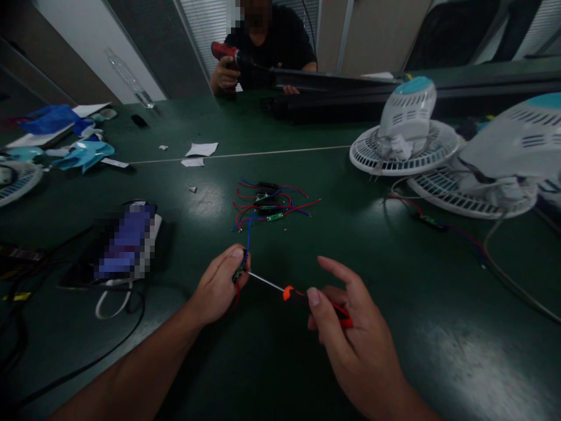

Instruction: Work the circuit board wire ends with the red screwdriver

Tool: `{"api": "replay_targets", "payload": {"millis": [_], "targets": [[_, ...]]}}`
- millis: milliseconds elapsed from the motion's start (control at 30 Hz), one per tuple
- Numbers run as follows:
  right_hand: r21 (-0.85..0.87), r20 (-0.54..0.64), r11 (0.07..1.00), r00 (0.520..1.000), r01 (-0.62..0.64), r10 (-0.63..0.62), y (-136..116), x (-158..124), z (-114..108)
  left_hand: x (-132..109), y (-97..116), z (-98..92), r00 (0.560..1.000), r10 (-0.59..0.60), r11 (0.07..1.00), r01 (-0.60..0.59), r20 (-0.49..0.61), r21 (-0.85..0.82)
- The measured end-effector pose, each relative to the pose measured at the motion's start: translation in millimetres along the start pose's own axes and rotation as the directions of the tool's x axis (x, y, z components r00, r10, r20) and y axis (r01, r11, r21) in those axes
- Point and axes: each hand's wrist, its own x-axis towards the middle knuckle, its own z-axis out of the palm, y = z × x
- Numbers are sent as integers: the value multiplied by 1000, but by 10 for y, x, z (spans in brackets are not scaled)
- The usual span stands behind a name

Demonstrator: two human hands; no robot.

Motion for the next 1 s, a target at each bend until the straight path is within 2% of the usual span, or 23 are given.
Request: {"api": "replay_targets", "payload": {"millis": [800,1000], "targets": [[-69,-36,995,996,73,-76,7,18,-19,23,-28,7,1000,2,1000,-2,-14,-5],[25,-75,998,996,52,-50,-21,13,5,12,-15,7,1000,11,1000,-11,-9,-2]]}}
